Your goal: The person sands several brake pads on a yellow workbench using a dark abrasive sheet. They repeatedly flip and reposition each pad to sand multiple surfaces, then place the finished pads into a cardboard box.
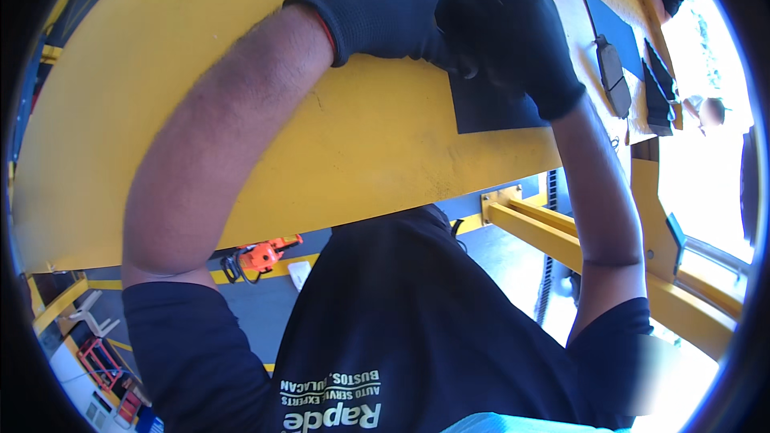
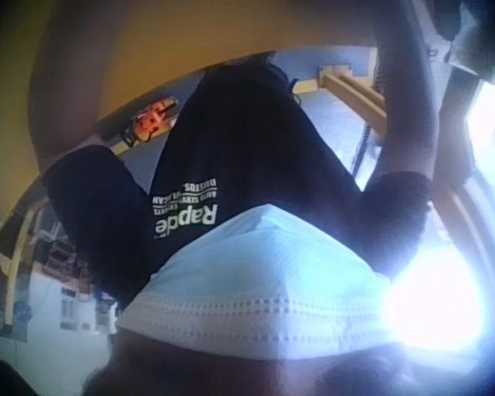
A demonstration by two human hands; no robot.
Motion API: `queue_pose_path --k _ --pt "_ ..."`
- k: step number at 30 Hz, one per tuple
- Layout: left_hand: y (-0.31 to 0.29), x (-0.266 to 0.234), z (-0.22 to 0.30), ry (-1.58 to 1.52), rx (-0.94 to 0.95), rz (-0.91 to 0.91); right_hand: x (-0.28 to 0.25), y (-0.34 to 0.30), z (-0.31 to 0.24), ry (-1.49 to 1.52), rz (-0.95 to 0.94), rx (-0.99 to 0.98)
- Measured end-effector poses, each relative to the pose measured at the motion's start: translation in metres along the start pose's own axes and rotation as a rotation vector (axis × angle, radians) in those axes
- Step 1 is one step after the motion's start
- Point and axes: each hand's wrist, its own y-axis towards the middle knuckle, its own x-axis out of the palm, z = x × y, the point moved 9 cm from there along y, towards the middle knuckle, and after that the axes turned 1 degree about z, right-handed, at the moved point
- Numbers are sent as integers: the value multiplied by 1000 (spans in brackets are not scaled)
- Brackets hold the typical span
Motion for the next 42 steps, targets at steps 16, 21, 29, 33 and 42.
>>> queue_pose_path --k 16,21,29,33,42 --pt "8 15 -11 -65 -66 -136 5 24 -9 -278 -57 -151" --pt "6 2 5 -78 -53 -169 -7 6 23 -28 151 -21" --pt "9 13 -12 22 -80 -107 -22 -4 16 282 388 101" --pt "15 13 -8 -57 -87 -238 4 10 51 361 228 297" --pt "0 -18 20 -206 56 -226 4 6 52 332 207 351"
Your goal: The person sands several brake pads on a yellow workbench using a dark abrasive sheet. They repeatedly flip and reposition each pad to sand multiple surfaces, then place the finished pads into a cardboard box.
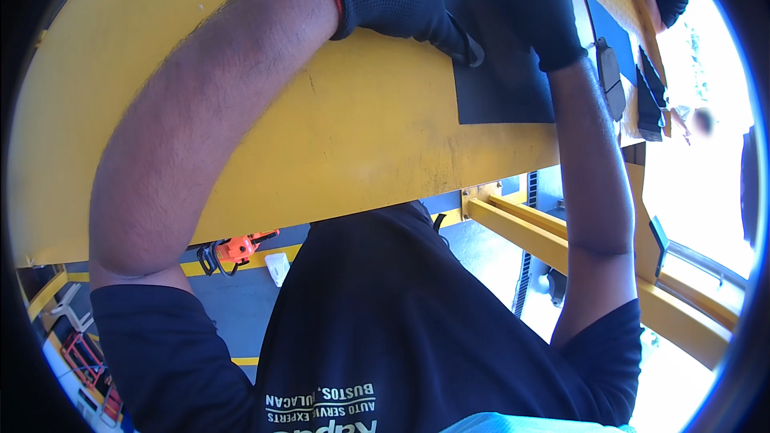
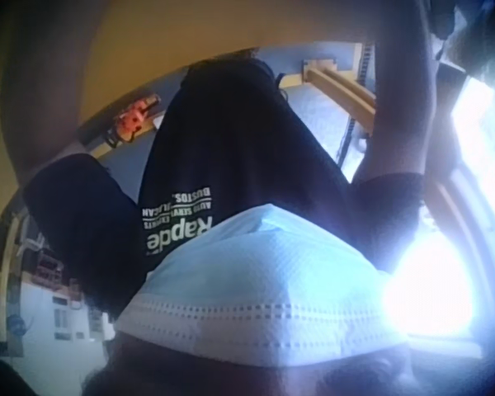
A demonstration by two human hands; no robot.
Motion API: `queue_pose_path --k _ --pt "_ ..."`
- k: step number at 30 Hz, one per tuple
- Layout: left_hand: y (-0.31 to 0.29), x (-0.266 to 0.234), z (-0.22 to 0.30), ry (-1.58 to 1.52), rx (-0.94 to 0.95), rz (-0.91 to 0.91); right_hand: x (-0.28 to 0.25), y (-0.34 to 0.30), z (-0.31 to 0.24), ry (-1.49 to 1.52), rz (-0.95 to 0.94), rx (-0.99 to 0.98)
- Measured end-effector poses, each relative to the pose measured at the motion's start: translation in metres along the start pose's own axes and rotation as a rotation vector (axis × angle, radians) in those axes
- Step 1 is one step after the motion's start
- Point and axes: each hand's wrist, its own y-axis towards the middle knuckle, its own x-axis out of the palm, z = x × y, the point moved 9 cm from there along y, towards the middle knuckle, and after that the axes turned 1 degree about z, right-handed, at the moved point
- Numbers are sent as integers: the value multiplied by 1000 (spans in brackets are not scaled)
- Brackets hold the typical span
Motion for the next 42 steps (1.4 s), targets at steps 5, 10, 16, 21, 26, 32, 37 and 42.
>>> queue_pose_path --k 5,10,16,21,26,32,37,42 --pt "-3 11 -20 107 -72 116 9 -18 -75 -460 -94 -533" --pt "14 20 -27 116 -86 74 9 0 16 18 -101 76" --pt "6 19 -25 132 -41 182 6 -4 -23 28 -49 -125" --pt "11 13 -8 0 41 -8 -10 -14 -22 26 -24 -64" --pt "11 24 -38 263 -136 202 -21 -41 -6 -111 -119 -380" --pt "4 12 -6 139 3 157 7 -6 -42 -273 -213 -414" --pt "18 18 -22 -6 56 96 -12 -32 10 -111 -183 -147" --pt "20 18 -29 47 21 142 -29 -50 -17 -258 -5 -32"
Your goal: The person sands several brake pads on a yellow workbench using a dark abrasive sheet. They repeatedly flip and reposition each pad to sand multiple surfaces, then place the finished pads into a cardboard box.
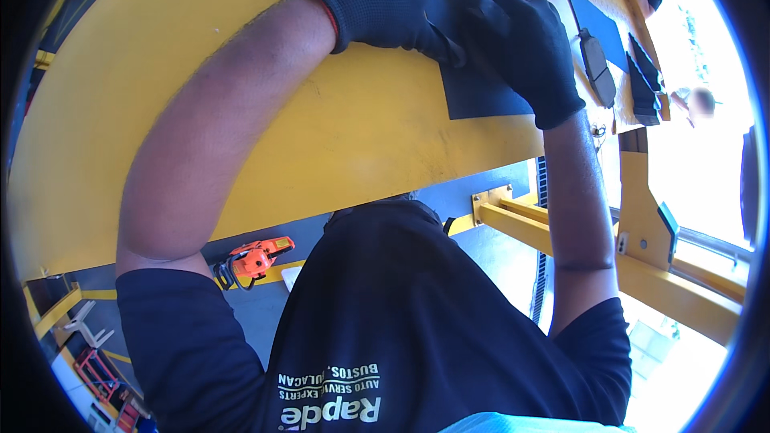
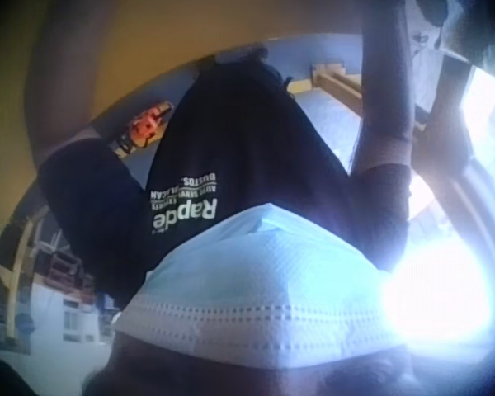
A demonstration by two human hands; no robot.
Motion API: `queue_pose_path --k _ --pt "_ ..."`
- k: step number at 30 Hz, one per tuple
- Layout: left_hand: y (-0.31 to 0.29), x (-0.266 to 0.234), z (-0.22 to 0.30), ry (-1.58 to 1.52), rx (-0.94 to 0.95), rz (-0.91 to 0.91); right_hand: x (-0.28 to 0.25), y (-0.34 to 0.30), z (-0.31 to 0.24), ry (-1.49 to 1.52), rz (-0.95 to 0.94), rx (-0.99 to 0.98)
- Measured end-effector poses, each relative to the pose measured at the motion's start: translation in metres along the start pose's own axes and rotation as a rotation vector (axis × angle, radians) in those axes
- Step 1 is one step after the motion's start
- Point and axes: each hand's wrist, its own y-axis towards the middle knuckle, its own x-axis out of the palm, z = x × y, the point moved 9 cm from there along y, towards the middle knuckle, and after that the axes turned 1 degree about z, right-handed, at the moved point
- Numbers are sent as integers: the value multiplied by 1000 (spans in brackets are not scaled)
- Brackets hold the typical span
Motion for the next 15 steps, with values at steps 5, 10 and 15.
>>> queue_pose_path --k 5,10,15 --pt "-2 1 -2 128 -154 -189 2 3 19 137 -10 180" --pt "-7 21 -14 344 -241 -113 -12 -6 41 455 93 372" --pt "-3 15 -12 276 -139 5 -18 -47 77 1456 405 706"
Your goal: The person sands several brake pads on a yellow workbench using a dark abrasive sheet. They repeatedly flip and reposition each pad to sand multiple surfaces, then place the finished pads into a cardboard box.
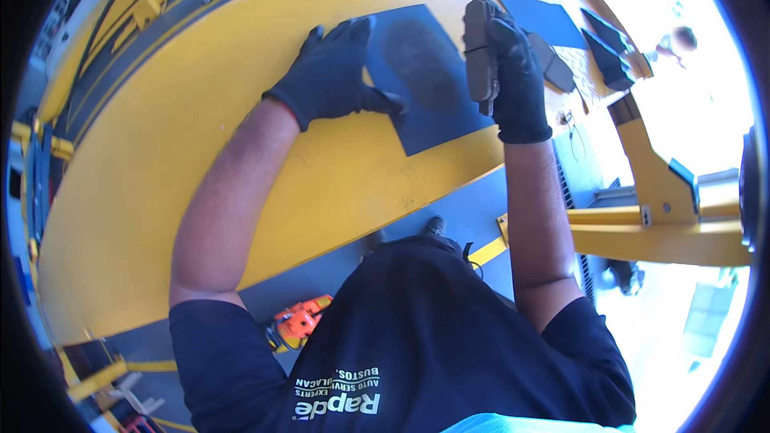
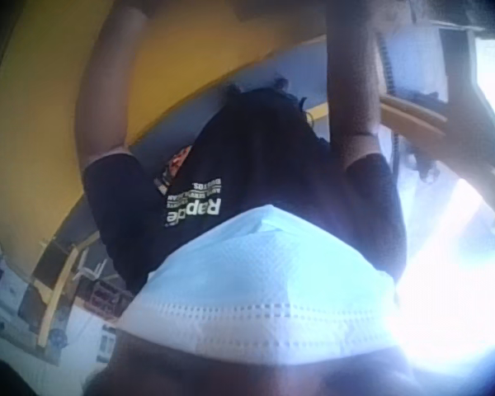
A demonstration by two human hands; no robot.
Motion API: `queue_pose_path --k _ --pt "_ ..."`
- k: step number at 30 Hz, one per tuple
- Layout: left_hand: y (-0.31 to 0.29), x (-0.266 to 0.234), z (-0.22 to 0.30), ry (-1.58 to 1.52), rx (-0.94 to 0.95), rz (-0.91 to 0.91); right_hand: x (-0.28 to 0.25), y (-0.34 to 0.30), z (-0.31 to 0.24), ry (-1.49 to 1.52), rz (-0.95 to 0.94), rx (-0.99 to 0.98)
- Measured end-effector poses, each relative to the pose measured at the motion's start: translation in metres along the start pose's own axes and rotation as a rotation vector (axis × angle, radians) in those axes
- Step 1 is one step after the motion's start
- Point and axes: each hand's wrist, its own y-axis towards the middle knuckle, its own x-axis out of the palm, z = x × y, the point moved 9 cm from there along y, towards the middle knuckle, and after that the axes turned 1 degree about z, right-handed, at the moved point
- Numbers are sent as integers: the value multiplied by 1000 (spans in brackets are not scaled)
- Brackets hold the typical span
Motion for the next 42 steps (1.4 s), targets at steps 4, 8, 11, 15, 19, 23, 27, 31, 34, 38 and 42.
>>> queue_pose_path --k 4,8,11,15,19,23,27,31,34,38,42 --pt "6 -5 6 -54 -2 -89 16 -25 10 953 -313 210" --pt "0 -1 6 72 -1 -96 28 -48 12 1317 -283 234" --pt "3 0 14 2 63 -89 26 -59 9 1410 -363 183" --pt "5 -3 18 -63 75 -134 27 -62 2 1473 -454 129" --pt "5 -8 16 -147 54 -123 23 -60 9 1499 -435 145" --pt "4 -11 11 -226 46 -57 23 -57 13 1512 -439 164" --pt "2 -12 13 -128 59 -67 23 -58 12 1518 -427 166" --pt "3 -19 21 -174 91 -41 24 -57 16 1444 -412 195" --pt "1 -41 40 -253 202 24 31 -59 25 1363 -418 280" --pt "-2 -92 108 -117 518 121 35 -58 42 928 -372 261" --pt "2 -93 144 81 530 -78 44 -64 40 1072 -504 355"
